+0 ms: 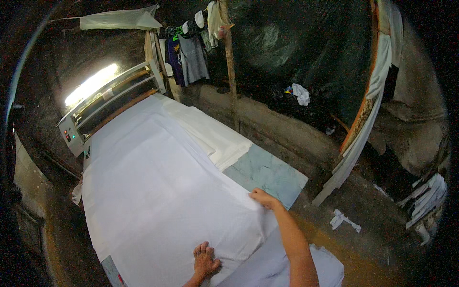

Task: The person lays a large white sheet on a table, places a printed jersey template on top, and uses scissors to cut the sheet around the template. The person then removes the template and folds the cut sheet.

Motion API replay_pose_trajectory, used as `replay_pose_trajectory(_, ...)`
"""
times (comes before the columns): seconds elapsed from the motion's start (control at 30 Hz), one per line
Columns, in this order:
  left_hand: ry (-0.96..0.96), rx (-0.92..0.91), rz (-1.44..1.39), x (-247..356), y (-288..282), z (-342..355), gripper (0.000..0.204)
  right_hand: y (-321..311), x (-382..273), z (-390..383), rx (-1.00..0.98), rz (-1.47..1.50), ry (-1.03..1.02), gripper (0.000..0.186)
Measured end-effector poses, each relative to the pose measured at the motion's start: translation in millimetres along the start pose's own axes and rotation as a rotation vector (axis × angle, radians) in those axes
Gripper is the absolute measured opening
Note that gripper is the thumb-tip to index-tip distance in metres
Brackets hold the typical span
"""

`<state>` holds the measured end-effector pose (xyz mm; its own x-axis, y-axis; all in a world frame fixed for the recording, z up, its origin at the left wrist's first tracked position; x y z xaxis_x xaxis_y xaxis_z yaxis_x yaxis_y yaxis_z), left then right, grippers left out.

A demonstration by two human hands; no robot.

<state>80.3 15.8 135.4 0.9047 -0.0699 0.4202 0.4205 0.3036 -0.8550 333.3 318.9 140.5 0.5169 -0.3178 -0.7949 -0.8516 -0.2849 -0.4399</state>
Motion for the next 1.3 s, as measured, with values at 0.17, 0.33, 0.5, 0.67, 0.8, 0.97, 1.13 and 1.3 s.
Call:
replay_pose_trajectory(0.17, 0.055, 0.041, 0.012, -8, 6, -1, 0.058, -25, -15, -3, -0.487, 0.365, 0.425, 0.068)
replay_pose_trajectory(0.33, 0.036, 0.059, 0.006, -12, 6, -2, 0.064, -18, -20, 2, -0.336, 0.322, 0.180, 0.053)
replay_pose_trajectory(0.5, 0.000, 0.055, 0.017, -9, -2, 1, 0.068, -80, -69, 26, 0.049, 1.111, -0.127, 0.020)
replay_pose_trajectory(0.67, 0.083, 0.122, 0.034, -7, -10, 1, 0.067, -162, -83, 43, 0.680, 0.660, -0.613, 0.028)
replay_pose_trajectory(0.8, 0.097, 0.099, 0.004, -13, -5, 0, 0.068, -141, -21, 50, 1.151, 0.103, -0.681, 0.011)
replay_pose_trajectory(0.97, 0.107, 0.045, -0.027, -23, 4, -3, 0.066, -88, 55, 67, 0.995, -0.111, -0.304, 0.012)
replay_pose_trajectory(1.13, 0.109, 0.073, -0.042, -22, 2, -6, 0.062, -83, 85, 44, 1.077, -0.239, -0.355, 0.021)
replay_pose_trajectory(1.3, 0.079, 0.094, -0.068, -18, -2, -9, 0.057, -70, 157, -51, 1.344, -0.034, -0.042, 0.059)
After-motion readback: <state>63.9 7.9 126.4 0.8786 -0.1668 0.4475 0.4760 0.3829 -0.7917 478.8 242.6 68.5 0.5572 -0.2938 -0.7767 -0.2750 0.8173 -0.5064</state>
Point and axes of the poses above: each hand's wrist, its own z-axis towards the middle knuckle, its own y-axis out of the palm, x = y × z, the point moved 2 cm from there along z, towards the middle knuckle, and after that the axes turned 14 degrees about x, right-handed, at the moved point
